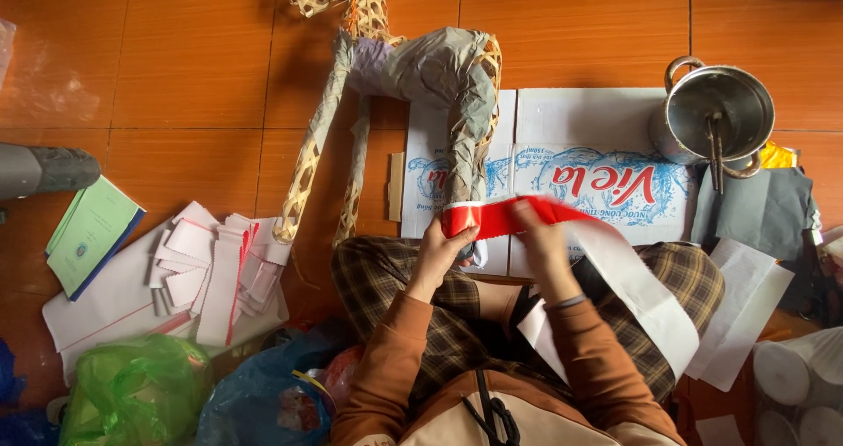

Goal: The person sits on the floor and folds various colored paper strips. They then apply these strips to a wireframe giraffe sculpture, wrapping the legs and body to cover the underlying structure.

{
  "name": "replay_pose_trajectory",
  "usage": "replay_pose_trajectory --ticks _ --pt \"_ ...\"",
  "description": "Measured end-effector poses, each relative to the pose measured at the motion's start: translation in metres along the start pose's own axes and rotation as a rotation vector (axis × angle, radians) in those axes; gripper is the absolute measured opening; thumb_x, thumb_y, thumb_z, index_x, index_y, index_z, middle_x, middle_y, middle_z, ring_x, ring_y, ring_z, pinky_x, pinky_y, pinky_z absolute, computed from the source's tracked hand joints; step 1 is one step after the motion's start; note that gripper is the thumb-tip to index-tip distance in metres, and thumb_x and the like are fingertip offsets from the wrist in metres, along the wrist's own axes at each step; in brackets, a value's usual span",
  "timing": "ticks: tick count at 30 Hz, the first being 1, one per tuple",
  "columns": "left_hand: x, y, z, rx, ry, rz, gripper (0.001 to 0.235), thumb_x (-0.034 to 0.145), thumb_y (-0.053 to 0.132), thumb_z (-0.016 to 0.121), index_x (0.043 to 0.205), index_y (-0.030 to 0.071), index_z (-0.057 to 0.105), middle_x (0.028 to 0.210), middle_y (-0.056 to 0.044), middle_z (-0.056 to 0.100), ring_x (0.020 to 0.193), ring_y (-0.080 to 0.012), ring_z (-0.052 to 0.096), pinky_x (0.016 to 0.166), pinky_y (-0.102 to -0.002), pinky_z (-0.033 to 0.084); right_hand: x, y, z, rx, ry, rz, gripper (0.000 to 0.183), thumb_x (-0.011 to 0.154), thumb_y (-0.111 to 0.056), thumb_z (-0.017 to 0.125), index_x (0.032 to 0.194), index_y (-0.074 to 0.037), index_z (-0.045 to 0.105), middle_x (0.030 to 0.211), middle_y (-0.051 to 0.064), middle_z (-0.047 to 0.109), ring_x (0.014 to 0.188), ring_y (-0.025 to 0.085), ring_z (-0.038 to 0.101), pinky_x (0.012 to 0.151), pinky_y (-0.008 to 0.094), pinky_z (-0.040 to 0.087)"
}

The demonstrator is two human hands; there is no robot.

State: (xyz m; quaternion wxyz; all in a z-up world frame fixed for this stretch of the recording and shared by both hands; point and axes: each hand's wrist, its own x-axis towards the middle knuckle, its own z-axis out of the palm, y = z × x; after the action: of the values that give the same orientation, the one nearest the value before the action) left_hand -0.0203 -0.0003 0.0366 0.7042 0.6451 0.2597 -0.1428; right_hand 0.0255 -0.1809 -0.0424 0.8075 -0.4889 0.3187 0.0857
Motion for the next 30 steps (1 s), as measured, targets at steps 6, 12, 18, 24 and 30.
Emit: replay_pose_trajectory --ticks 6,12,18,24,30 --pt "0.001 -0.004 0.002 -0.033 -0.006 -0.007 0.063 0.078 0.028 0.086 0.120 -0.004 0.052 0.080 -0.022 0.063 0.053 -0.0255 0.069 0.043 -0.029 0.061 0.018 -0.067 -0.138 -0.121 0.292 -0.447 0.044 0.106 -0.034 0.072 0.124 0.003 0.056 0.106 0.022 0.064 0.085 0.035 0.071 0.068 0.056 0.060" --pt "0.024 -0.032 -0.001 0.001 0.008 -0.010 0.067 0.078 0.028 0.085 0.126 -0.002 0.050 0.081 -0.025 0.064 0.051 -0.0308 0.068 0.040 -0.031 0.061 -0.124 -0.063 0.024 -0.557 -0.024 -0.117 0.051 0.104 -0.039 0.037 0.113 -0.004 0.073 0.090 0.022 0.074 0.081 0.033 0.075 0.072 0.042 0.058" --pt "0.013 0.001 0.002 0.365 -0.017 -0.054 0.068 0.088 0.039 0.064 0.139 -0.001 0.043 0.123 -0.039 0.058 0.115 -0.0554 0.056 0.100 -0.062 0.047 -0.086 0.031 0.082 -0.531 -0.342 -0.972 0.062 0.107 -0.033 0.023 0.157 0.002 0.010 0.157 0.027 0.028 0.144 0.041 0.025 0.117 0.052 0.019" --pt "-0.004 0.015 0.013 0.217 -0.053 0.027 0.054 0.098 0.043 0.050 0.136 0.005 0.048 0.119 -0.033 0.062 0.110 -0.0475 0.063 0.085 -0.055 0.053 -0.090 0.011 0.083 -0.673 -0.334 -0.716 0.063 0.106 -0.030 0.019 0.158 -0.005 -0.005 0.160 0.027 0.020 0.142 0.050 0.023 0.114 0.062 0.021" --pt "-0.006 0.018 -0.001 0.186 -0.084 0.044 0.061 0.103 0.055 0.033 0.140 0.007 0.044 0.131 -0.031 0.051 0.118 -0.0472 0.051 0.093 -0.059 0.046 -0.087 -0.016 0.100 -0.826 -0.362 -0.399 0.067 0.105 -0.040 0.025 0.157 -0.007 0.000 0.143 0.044 0.035 0.129 0.062 0.037 0.108 0.069 0.029"
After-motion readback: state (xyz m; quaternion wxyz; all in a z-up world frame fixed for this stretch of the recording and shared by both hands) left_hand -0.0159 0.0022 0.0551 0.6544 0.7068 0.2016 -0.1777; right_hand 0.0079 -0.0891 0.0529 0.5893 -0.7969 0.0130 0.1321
